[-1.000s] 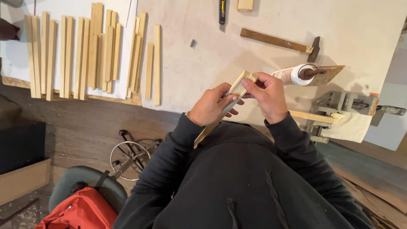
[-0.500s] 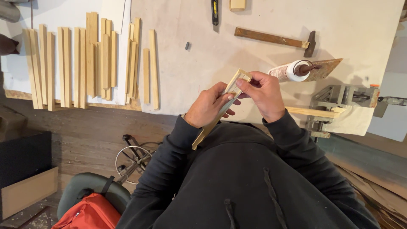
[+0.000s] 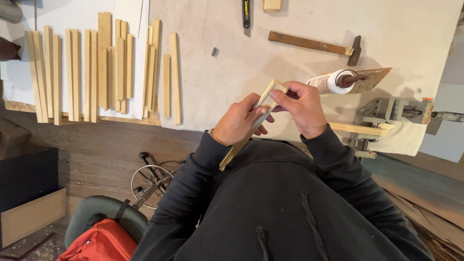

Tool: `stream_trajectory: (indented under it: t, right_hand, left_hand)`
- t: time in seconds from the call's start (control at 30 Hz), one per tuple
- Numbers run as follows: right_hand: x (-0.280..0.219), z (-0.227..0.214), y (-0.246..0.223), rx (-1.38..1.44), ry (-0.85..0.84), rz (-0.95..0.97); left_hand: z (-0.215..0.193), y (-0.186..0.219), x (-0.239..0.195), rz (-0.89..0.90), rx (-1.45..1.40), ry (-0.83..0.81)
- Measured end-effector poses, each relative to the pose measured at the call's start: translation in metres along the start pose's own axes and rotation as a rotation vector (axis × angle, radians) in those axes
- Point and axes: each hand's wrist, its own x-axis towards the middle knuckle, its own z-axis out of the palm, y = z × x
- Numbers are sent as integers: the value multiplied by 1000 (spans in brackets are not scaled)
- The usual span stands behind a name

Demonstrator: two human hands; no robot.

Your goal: Assembling wooden picture frames using glue, corner clamps, and a hammer.

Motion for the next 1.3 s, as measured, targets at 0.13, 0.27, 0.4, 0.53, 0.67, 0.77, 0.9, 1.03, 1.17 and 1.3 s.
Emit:
stream_trajectory:
  t: [0.13, 0.27, 0.4, 0.53, 0.67, 0.77, 0.9, 1.03, 1.17, 1.3]
  right_hand:
    - [2, -1, 0, 1, 4, -6]
    - [4, -2, 2, -3, 13, -9]
    - [6, -2, 4, -13, 33, -3]
    - [9, -3, 6, -51, 52, -6]
    - [12, -5, 16, -232, 97, -204]
    - [-6, 27, -21, -826, 259, -612]
    - [-25, 76, -55, -1049, -127, -590]
    - [-23, 94, -51, -1351, -288, -530]
    - [-23, 105, -50, -1401, -222, -768]
    - [-16, 110, -48, -1418, -207, -875]
  left_hand:
    - [2, -2, 1, -15, -15, 5]
    - [4, -7, 4, 39, 107, 2]
    - [4, -9, 8, 51, 213, 15]
    - [2, -6, 12, 42, 256, 26]
    - [-3, -10, 16, 65, 294, 56]
    - [-14, -19, 27, 223, 557, 126]
    - [-24, -12, 44, 232, 1132, 66]
    - [-19, -20, 69, 380, 1316, 132]
    - [-23, -10, 67, 588, 1427, 313]
    - [-29, 2, 76, 691, 1455, 441]
